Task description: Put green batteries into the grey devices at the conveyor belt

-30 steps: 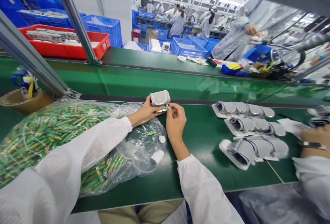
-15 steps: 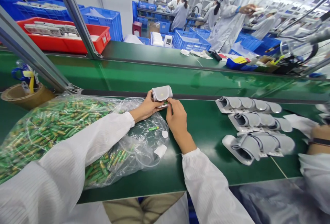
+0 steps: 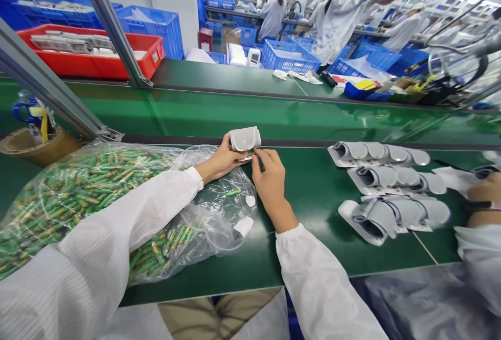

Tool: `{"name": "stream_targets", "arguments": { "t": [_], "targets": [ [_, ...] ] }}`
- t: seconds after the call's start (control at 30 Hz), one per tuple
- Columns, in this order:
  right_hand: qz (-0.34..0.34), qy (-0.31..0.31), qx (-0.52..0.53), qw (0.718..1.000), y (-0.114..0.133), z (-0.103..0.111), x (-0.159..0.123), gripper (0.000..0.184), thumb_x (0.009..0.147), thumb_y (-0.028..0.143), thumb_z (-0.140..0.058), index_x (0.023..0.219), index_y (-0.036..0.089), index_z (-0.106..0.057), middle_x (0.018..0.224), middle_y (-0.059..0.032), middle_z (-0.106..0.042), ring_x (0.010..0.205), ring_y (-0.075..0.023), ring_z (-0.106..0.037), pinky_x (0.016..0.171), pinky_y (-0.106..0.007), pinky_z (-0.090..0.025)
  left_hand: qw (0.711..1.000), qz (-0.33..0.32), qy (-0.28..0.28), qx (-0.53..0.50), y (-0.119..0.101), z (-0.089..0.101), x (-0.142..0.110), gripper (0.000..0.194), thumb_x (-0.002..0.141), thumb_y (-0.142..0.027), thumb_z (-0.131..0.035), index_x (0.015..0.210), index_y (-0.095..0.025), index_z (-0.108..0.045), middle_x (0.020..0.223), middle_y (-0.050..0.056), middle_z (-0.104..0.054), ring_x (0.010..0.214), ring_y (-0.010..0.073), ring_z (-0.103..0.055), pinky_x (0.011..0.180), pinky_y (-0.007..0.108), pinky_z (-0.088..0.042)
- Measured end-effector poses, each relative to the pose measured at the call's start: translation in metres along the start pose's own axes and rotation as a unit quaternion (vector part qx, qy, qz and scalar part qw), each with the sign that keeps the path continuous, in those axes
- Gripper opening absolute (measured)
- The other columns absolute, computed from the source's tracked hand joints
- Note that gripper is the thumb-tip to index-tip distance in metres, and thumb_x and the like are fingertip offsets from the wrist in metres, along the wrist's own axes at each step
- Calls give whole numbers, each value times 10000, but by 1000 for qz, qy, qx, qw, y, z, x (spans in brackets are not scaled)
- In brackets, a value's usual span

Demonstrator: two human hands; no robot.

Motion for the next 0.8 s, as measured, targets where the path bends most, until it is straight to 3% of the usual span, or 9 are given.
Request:
{"name": "stream_targets", "arguments": {
  "t": [0.1, 0.23, 0.37, 0.47, 0.57, 0.63, 0.7, 0.8],
  "targets": [
    [-33, 21, 18, 999, -6, 0, -1, 236, 1020, 271, -599, 1122, 147, -772, 1011, -74, -689, 682, -91, -512, 657, -267, -453, 1000, 2, 3, 7, -1, -1, -1, 975, 591, 52, -765, 1404, -321, -379, 1285, 26, -559, 1029, 163, -644, 1129, 545, -508],
    [-87, 42, 60, 994, -10, -1, -1, 207, 982, 316, -628, 929, 137, -717, 934, -53, -627, 647, -80, -467, 630, -261, -413, 1000, 2, 14, 26, 0, 0, -3, 1032, 561, 45, -763, 1441, -316, -361, 1200, 27, -581, 964, 162, -645, 1111, 567, -513],
    [-69, 94, 49, 992, -11, -1, 1, 238, 973, 328, -621, 844, 129, -632, 931, -50, -562, 686, -82, -465, 652, -260, -410, 999, 5, 29, 42, -2, -1, -4, 1055, 533, 41, -768, 1450, -294, -369, 1120, 24, -607, 916, 176, -654, 1106, 608, -501],
    [-39, 130, 51, 989, -13, 0, 0, 180, 962, 219, -538, 1024, 133, -684, 1013, -77, -569, 792, -114, -521, 751, -282, -477, 999, -1, 9, 32, -4, -2, -4, 1009, 571, 40, -780, 1430, -292, -368, 1151, 29, -619, 947, 182, -672, 1129, 598, -492],
    [-50, 110, 110, 987, -16, 1, -2, 472, 859, 73, -421, 1254, 162, -664, 1069, -88, -555, 910, -137, -572, 789, -278, -522, 999, -21, -26, 3, -4, -3, -2, 888, 627, 25, -797, 1348, -279, -376, 1275, 47, -602, 1082, 212, -679, 1146, 585, -494],
    [-81, 87, 154, 981, -22, 1, -3, 553, 811, 47, -400, 1288, 190, -642, 1145, -95, -539, 988, -137, -598, 806, -264, -555, 999, -32, -40, 2, -2, -3, 1, 872, 629, 43, -783, 1332, -290, -389, 1322, 40, -579, 1116, 220, -671, 1148, 616, -486],
    [-97, 100, 187, 972, -29, 1, -6, 567, 801, 58, -420, 1310, 208, -621, 1256, -106, -504, 1122, -146, -613, 934, -291, -593, 998, -38, -43, 11, -1, -1, 3, 900, 629, 66, -754, 1359, -318, -395, 1329, 28, -573, 1111, 215, -671, 1159, 643, -464],
    [-87, 169, 162, 968, -43, 4, -11, 643, 777, 92, -479, 1402, 207, -576, 1367, -122, -496, 1331, -200, -554, 1183, -409, -516, 998, -36, -46, 0, 1, 3, 7, 944, 643, 97, -708, 1401, -357, -375, 1367, 19, -569, 1117, 204, -678, 1186, 616, -444]
  ]
}}
Point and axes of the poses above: each hand's wrist, its own x-axis towards the middle knuckle, its own z-axis out of the back of the hand, y = z × x, the point moved 2 cm from there along x, towards the middle knuckle
